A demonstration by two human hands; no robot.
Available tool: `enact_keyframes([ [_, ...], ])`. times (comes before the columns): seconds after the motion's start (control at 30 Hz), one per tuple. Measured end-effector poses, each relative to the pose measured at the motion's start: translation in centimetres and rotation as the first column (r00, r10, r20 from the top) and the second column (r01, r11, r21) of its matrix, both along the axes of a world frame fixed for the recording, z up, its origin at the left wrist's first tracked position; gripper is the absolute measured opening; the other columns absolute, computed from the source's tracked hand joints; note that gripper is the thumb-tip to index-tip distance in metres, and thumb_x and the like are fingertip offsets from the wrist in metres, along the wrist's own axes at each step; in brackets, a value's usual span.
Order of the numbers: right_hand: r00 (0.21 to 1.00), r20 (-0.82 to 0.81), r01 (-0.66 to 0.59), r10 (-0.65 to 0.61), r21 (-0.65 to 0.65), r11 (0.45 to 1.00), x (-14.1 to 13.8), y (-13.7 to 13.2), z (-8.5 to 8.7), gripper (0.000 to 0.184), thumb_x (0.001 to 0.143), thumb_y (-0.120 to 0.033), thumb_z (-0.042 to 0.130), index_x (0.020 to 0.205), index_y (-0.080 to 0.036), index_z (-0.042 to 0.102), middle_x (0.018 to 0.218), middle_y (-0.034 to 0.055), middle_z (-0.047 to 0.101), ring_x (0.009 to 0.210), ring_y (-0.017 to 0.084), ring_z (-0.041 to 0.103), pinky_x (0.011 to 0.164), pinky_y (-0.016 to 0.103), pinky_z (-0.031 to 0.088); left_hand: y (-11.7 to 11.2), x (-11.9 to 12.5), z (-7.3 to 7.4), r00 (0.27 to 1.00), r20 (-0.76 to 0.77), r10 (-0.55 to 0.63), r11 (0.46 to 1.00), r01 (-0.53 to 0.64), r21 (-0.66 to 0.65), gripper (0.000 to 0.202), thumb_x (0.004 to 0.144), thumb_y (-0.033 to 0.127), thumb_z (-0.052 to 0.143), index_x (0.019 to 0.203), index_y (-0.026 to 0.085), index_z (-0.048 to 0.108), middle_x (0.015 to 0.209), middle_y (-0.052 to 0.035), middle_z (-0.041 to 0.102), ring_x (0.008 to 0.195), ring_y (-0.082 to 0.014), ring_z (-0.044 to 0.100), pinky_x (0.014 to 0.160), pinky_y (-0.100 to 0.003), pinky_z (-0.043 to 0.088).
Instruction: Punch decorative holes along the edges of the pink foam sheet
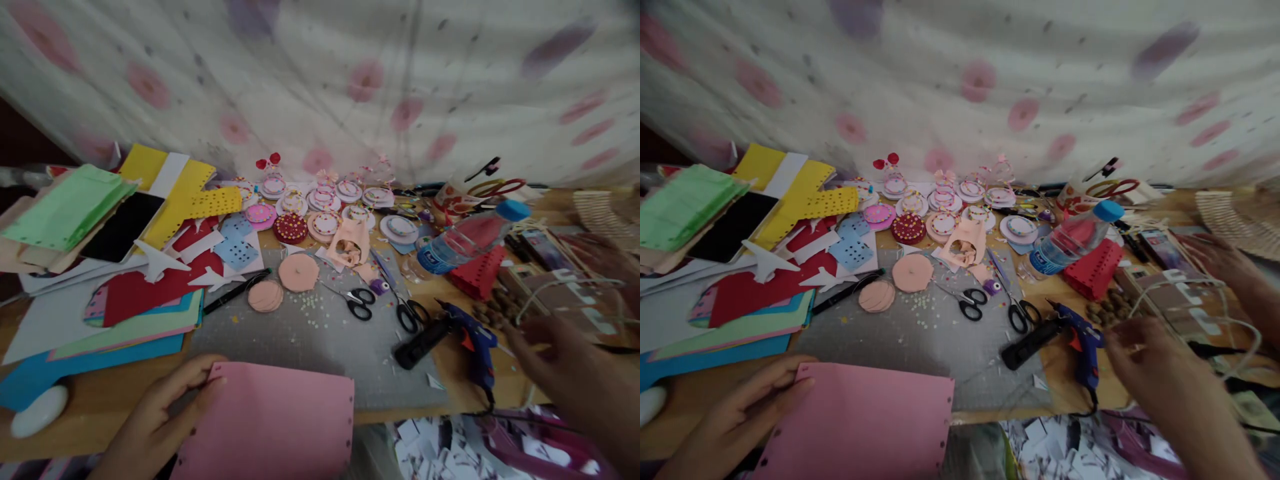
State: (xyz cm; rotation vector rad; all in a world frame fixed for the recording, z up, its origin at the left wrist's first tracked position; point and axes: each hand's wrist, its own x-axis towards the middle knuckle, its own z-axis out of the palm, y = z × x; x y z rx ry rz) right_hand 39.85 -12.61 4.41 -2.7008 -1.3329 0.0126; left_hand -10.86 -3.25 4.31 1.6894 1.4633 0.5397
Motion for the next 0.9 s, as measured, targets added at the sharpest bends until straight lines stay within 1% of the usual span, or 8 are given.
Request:
enact_keyframes([
  [0.07,0.998,-0.064,0.015,-0.018,-0.042,0.999,-1.2,-0.2,-2.4,0.038,0.069,-0.066,0.049,0.071,-0.028,0.044,0.064,0.0066,0.065,0.055,0.033,0.064,0.051,0.044,0.047,0.2,0.2,0.0,1.000,-0.002,-0.014,1.000,0.014,0.007,0.027,0.078,0.044,0.064,0.098,0.025,0.070,0.097,-0.0009,0.074,0.088,-0.0192,0.069,0.077,-0.016,0.054],
  [0.17,0.992,-0.074,-0.106,0.105,-0.003,0.994,-1.3,-0.5,-5.8,0.039,0.074,-0.065,0.042,0.065,-0.029,0.031,0.053,0.0053,0.055,0.051,0.032,0.061,0.047,0.042,0.044,0.3,0.7,0.5,0.999,-0.002,0.046,0.999,-0.046,0.002,0.027,0.077,0.044,0.064,0.096,0.026,0.070,0.096,0.0002,0.074,0.089,-0.0189,0.069,0.077,-0.016,0.053],
  [0.3,0.991,-0.104,-0.084,0.083,-0.003,0.996,1.3,-1.2,-7.9,0.039,0.073,-0.063,0.045,0.063,-0.029,0.028,0.043,0.0019,0.047,0.040,0.032,0.055,0.040,0.041,0.037,0.2,0.8,0.8,0.999,0.004,0.050,0.999,-0.050,-0.009,0.026,0.077,0.043,0.063,0.096,0.026,0.070,0.095,0.0010,0.074,0.089,-0.0189,0.069,0.076,-0.015,0.053],
  [0.43,0.997,-0.030,-0.074,0.074,-0.006,0.997,2.3,-0.9,-6.8,0.035,0.071,-0.060,0.046,0.063,-0.030,0.029,0.040,0.0029,0.043,0.039,0.036,0.055,0.038,0.042,0.034,-0.1,0.2,0.3,0.999,0.002,0.037,0.999,-0.037,-0.003,0.025,0.077,0.042,0.064,0.097,0.027,0.070,0.095,0.0018,0.074,0.088,-0.0175,0.069,0.078,-0.014,0.052],
  [0.57,0.977,0.010,-0.214,0.214,0.068,0.974,-1.4,2.9,-3.4,0.020,0.079,-0.050,0.046,0.074,-0.031,0.040,0.063,0.0090,0.062,0.055,0.036,0.063,0.046,0.045,0.043,-0.5,-0.1,0.1,0.994,-0.004,0.112,0.994,-0.112,-0.005,0.026,0.077,0.043,0.064,0.097,0.027,0.070,0.097,0.0016,0.074,0.090,-0.0177,0.069,0.080,-0.015,0.052],
  [0.73,0.809,-0.011,-0.582,0.588,0.128,0.803,-9.0,11.7,-0.1,0.015,0.086,-0.040,0.044,0.089,-0.025,0.049,0.086,0.0118,0.065,0.066,0.026,0.064,0.062,0.038,0.051,-1.0,-0.3,0.3,0.995,-0.007,0.102,0.994,-0.102,-0.028,0.028,0.076,0.044,0.065,0.096,0.026,0.071,0.099,-0.0005,0.073,0.093,-0.0195,0.068,0.077,-0.016,0.053],
  [0.83,0.705,0.012,-0.709,0.709,0.036,0.705,-12.3,17.0,-0.7,0.034,0.082,-0.042,0.058,0.105,-0.019,0.054,0.111,0.0164,0.061,0.105,0.032,0.059,0.084,0.040,0.049,-1.7,-0.3,0.4,0.986,0.010,0.164,0.985,-0.163,-0.058,0.031,0.076,0.046,0.065,0.098,0.025,0.071,0.096,-0.0015,0.073,0.091,-0.0197,0.068,0.076,-0.016,0.053],
  [0.9,0.679,-0.001,-0.733,0.734,-0.062,0.678,-13.4,19.9,-1.6,0.047,0.073,-0.040,0.069,0.111,-0.017,0.055,0.119,0.0187,0.058,0.108,0.035,0.057,0.082,0.041,0.049,-2.1,-0.4,0.5,0.983,0.030,0.183,0.981,-0.181,-0.065,0.032,0.076,0.047,0.065,0.098,0.024,0.071,0.095,-0.0023,0.074,0.089,-0.0198,0.069,0.075,-0.017,0.054],
])
